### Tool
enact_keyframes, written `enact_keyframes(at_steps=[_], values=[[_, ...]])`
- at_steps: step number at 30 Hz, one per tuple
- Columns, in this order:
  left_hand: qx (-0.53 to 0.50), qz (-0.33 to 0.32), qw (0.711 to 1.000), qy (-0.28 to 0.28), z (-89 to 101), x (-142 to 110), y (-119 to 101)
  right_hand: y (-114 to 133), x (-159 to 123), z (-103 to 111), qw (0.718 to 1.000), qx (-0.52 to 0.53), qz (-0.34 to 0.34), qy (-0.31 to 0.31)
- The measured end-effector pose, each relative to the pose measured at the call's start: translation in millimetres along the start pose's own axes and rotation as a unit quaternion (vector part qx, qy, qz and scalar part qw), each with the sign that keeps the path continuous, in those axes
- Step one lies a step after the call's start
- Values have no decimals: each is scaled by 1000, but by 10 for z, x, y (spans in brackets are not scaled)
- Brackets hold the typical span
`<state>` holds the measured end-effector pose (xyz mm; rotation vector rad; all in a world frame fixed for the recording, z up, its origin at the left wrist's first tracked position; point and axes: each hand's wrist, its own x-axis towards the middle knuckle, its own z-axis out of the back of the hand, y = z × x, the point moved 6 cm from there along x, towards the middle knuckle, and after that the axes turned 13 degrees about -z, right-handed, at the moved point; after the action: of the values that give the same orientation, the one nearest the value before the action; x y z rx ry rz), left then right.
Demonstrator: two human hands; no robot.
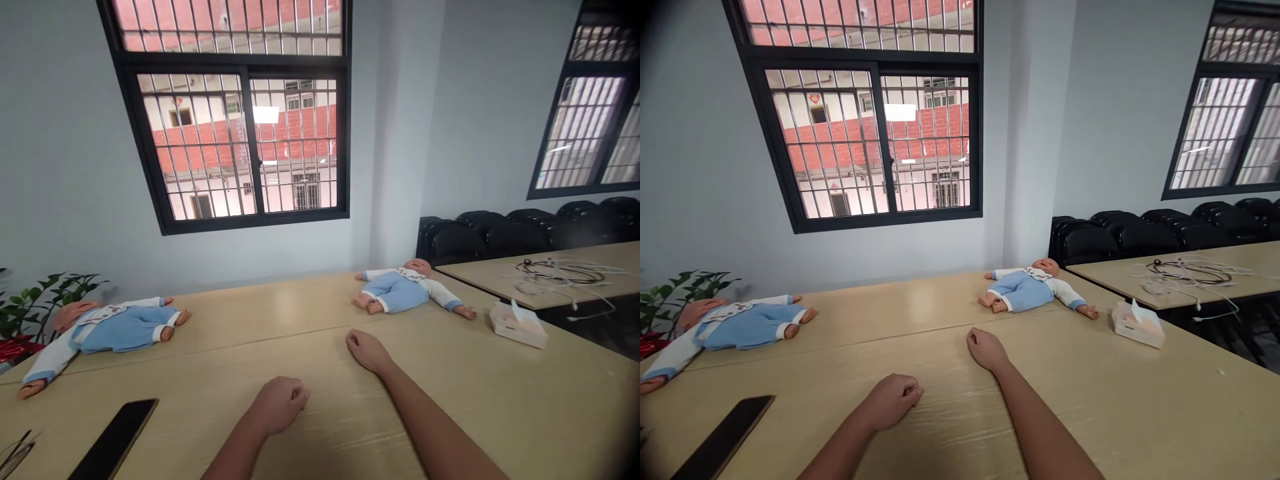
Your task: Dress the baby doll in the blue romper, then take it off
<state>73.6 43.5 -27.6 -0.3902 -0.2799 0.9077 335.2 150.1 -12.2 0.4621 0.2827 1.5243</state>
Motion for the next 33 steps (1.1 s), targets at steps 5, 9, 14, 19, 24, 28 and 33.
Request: enact_keyframes(at_steps=[5, 9, 14, 19, 24, 28, 33], values=[[7, -5, 1000, -3, -28, 7, 21, -37, 6, -22, 999, 26, -15, -19], [-6, -18, 1000, -6, -60, 1, 45, -200, 102, 57, 992, 48, -81, -89], [-12, -8, 1000, -3, -70, -17, 73, -526, 287, 245, 959, 61, -200, -193], [-7, -1, 1000, -3, -50, -14, 57, -573, 531, 280, 958, 54, -200, -199], [1, 5, 1000, 3, -26, -12, 29, -579, 762, 261, 961, 32, -207, -179], [5, 5, 1000, 10, -20, -6, 16, -617, 894, 274, 962, 19, -215, -169], [32, 11, 999, 8, -21, 12, 25, -604, 941, 245, 973, 4, -184, -143]])
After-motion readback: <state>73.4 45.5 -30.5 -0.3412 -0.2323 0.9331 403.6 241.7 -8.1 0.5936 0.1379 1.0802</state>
